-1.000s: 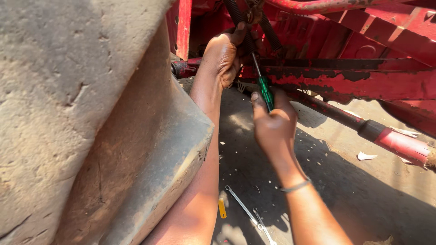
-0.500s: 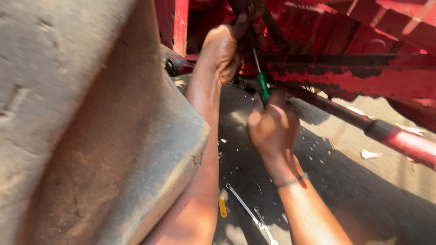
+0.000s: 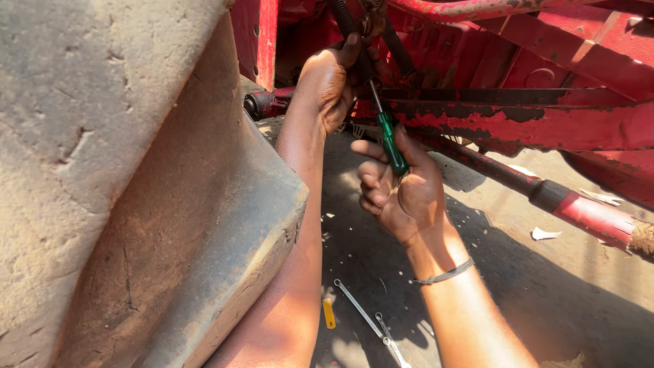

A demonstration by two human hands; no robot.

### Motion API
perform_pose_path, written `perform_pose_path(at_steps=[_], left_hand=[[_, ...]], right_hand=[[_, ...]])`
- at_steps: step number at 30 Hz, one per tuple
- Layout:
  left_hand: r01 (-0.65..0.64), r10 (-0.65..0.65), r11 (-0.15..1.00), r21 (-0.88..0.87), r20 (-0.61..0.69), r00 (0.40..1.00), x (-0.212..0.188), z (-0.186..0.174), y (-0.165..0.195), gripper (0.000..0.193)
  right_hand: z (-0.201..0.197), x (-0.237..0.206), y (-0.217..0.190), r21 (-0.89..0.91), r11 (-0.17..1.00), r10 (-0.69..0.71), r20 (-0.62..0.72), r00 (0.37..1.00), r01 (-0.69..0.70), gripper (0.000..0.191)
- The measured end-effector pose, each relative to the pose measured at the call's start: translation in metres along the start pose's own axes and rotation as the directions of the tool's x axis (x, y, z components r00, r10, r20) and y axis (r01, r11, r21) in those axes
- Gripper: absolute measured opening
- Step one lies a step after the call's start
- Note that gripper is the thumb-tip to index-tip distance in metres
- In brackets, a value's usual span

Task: The person uses a green screwdriver to work on a component under a red vehicle, likely a tractor. The hands manipulate the tool in a confined space near the vehicle's undercarriage.

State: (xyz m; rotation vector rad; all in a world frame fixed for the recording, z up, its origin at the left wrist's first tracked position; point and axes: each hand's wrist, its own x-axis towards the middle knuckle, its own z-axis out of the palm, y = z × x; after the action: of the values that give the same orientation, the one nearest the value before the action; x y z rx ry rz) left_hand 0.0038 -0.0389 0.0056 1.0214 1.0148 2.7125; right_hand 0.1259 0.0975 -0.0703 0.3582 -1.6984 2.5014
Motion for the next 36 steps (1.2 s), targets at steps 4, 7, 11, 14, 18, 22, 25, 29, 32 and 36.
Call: perform_pose_path(at_steps=[4, 7, 11, 14, 18, 22, 25, 29, 32, 36], left_hand=[[-0.027, 0.026, 1.000, -0.013, -0.020, 0.999, 0.001, 0.000, -0.001, 0.030], [-0.046, 0.047, 0.999, -0.026, 0.044, 0.998, 0.000, 0.000, -0.002, 0.033], [-0.026, 0.027, 0.999, -0.022, 0.035, 0.999, -0.002, 0.000, 0.000, 0.033], [-0.010, 0.011, 1.000, -0.020, 0.028, 1.000, -0.002, 0.003, 0.002, 0.034], [-0.010, 0.010, 0.999, -0.039, 0.001, 1.000, -0.003, 0.005, 0.003, 0.031], [-0.034, 0.033, 0.999, 0.017, 0.039, 0.999, -0.004, 0.003, 0.002, 0.033], [-0.023, 0.023, 1.000, -0.008, 0.014, 1.000, -0.001, 0.002, 0.001, 0.032], [0.017, -0.006, 0.994, 0.112, -0.097, 0.995, 0.001, -0.001, 0.000, 0.036], [0.056, -0.003, 0.968, 0.245, -0.209, 0.978, 0.000, -0.002, -0.005, 0.043], [-0.032, 0.032, 0.999, 0.001, -0.021, 0.999, 0.000, -0.001, -0.004, 0.029]], right_hand=[[0.001, 0.011, 0.017, -0.602, 0.767, -0.360, -0.118, 0.926, 0.222, 0.043], [0.006, 0.011, 0.031, -0.988, -0.003, -0.756, 0.102, 0.646, 0.153, 0.032], [0.012, 0.004, 0.029, -0.971, -0.223, -0.770, 0.232, 0.595, 0.089, 0.025], [0.013, -0.001, 0.018, -0.985, -0.119, -0.728, 0.173, 0.664, 0.126, 0.031], [0.002, -0.004, 0.002, -0.331, 0.941, -0.114, -0.111, 0.987, 0.071, 0.041], [-0.010, -0.001, -0.002, 0.149, 0.988, 0.035, 0.094, 0.995, -0.049, 0.052], [-0.010, 0.006, 0.005, 0.148, 0.989, -0.015, 0.149, 0.989, -0.008, 0.049], [-0.002, 0.010, 0.022, -0.937, 0.326, -0.556, -0.084, 0.827, 0.124, 0.038], [0.005, 0.007, 0.033, -0.964, -0.263, -0.775, 0.235, 0.587, 0.038, 0.028], [0.012, 0.003, 0.026, -0.987, -0.123, -0.738, 0.159, 0.655, 0.101, 0.030]])
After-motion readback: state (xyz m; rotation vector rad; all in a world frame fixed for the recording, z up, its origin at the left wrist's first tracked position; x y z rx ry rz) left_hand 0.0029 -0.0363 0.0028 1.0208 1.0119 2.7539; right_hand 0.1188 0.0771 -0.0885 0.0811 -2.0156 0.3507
